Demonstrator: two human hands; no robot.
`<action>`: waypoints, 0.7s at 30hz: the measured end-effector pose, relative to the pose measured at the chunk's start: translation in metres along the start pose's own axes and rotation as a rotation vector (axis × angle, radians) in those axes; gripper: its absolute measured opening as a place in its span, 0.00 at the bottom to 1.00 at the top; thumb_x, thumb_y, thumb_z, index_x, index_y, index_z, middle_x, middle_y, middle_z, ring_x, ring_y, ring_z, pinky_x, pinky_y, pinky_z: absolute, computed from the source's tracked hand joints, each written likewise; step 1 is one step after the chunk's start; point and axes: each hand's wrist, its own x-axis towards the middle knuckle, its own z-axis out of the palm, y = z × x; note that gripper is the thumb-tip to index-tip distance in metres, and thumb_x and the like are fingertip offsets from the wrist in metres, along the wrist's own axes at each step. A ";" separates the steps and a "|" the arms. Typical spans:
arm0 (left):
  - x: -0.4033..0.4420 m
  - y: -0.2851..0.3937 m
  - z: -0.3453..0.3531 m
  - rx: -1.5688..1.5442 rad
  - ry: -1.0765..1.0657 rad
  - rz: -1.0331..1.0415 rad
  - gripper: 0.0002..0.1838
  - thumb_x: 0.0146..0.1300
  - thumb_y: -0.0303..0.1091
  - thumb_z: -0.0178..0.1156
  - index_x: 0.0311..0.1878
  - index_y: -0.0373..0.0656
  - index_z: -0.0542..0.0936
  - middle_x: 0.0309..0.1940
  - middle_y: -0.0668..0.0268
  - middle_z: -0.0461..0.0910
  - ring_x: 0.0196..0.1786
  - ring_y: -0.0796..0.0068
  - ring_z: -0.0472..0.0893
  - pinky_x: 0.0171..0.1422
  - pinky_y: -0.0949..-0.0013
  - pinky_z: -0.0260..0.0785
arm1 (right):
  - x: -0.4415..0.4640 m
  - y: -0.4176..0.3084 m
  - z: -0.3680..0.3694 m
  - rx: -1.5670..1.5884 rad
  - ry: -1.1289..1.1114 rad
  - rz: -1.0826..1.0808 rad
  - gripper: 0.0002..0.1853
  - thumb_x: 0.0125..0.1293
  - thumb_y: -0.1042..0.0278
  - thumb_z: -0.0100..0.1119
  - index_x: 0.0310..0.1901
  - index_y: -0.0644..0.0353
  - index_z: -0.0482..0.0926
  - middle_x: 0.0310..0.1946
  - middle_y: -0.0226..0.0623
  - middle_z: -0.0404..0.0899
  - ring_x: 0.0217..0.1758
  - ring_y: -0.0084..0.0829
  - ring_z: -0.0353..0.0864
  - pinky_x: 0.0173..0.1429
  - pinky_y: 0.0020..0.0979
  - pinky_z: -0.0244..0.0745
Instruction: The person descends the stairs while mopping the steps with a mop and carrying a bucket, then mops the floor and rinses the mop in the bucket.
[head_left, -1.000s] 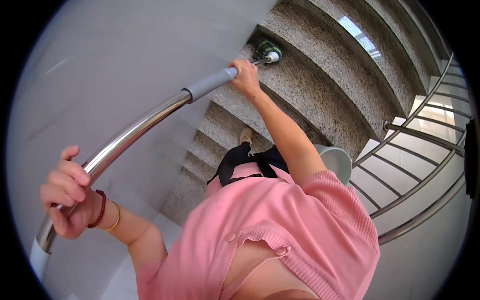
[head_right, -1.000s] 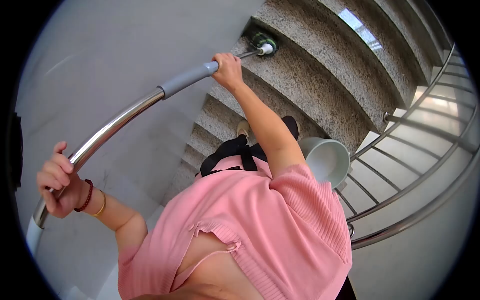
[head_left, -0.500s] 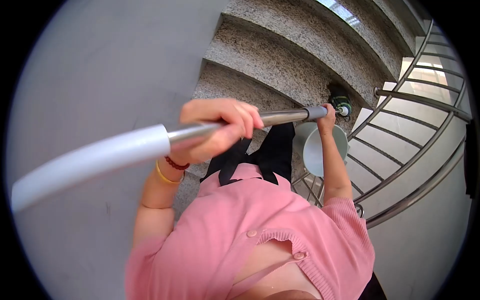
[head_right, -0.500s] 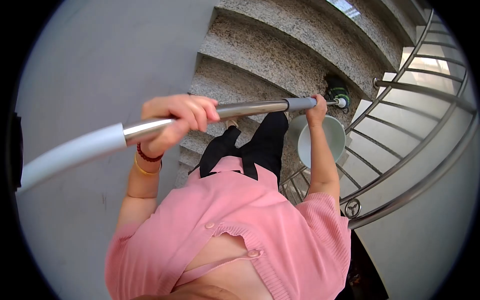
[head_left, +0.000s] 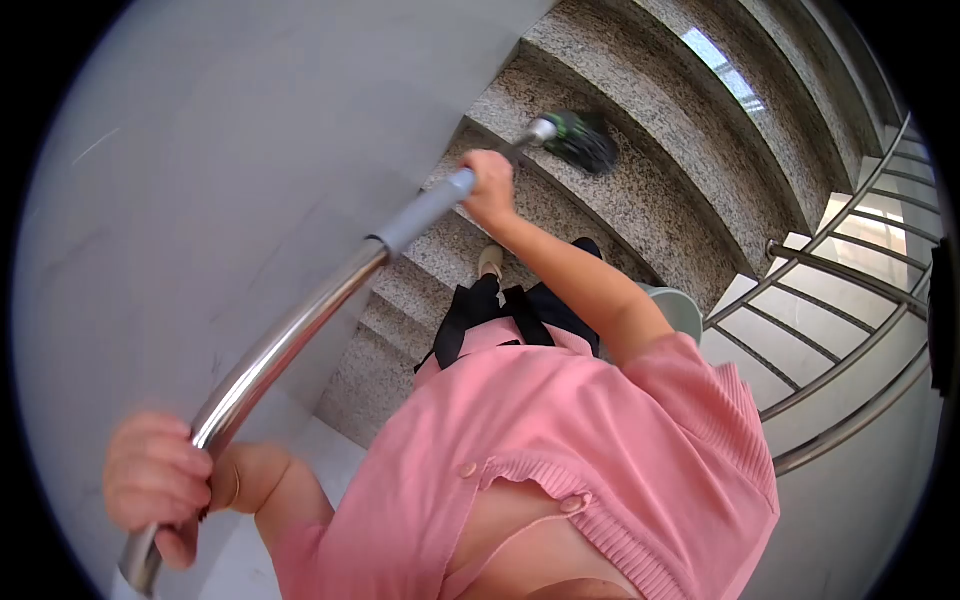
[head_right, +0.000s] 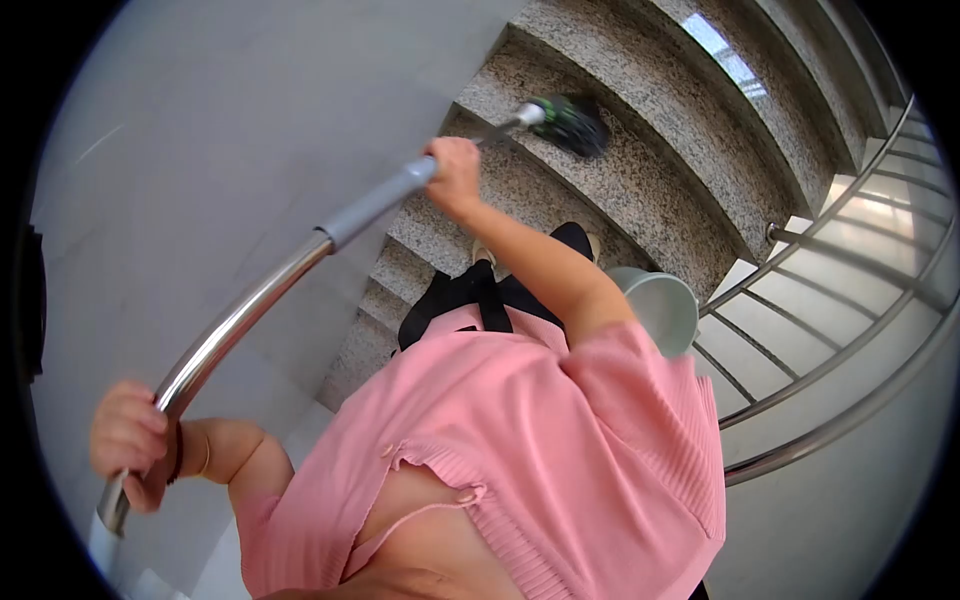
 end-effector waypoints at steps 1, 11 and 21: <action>-0.003 0.010 -0.002 0.139 0.008 0.005 0.12 0.50 0.41 0.52 0.18 0.45 0.67 0.14 0.69 0.71 0.19 0.70 0.74 0.30 0.67 0.64 | 0.009 -0.009 0.019 0.056 -0.036 0.000 0.09 0.36 0.72 0.57 0.23 0.56 0.69 0.22 0.37 0.70 0.32 0.41 0.69 0.37 0.37 0.62; 0.003 0.006 -0.009 0.020 0.199 0.121 0.11 0.48 0.41 0.44 0.18 0.45 0.65 0.16 0.68 0.65 0.23 0.74 0.65 0.32 0.68 0.47 | 0.027 -0.032 0.039 0.191 -0.274 0.122 0.11 0.42 0.63 0.59 0.27 0.53 0.70 0.28 0.32 0.72 0.41 0.34 0.68 0.54 0.39 0.55; 0.034 -0.026 0.012 -0.318 0.219 0.024 0.12 0.48 0.44 0.47 0.18 0.48 0.67 0.16 0.73 0.69 0.23 0.79 0.68 0.37 0.71 0.50 | -0.063 0.009 -0.087 -0.024 -0.100 0.221 0.14 0.33 0.70 0.61 0.27 0.54 0.70 0.26 0.33 0.71 0.39 0.34 0.70 0.51 0.36 0.56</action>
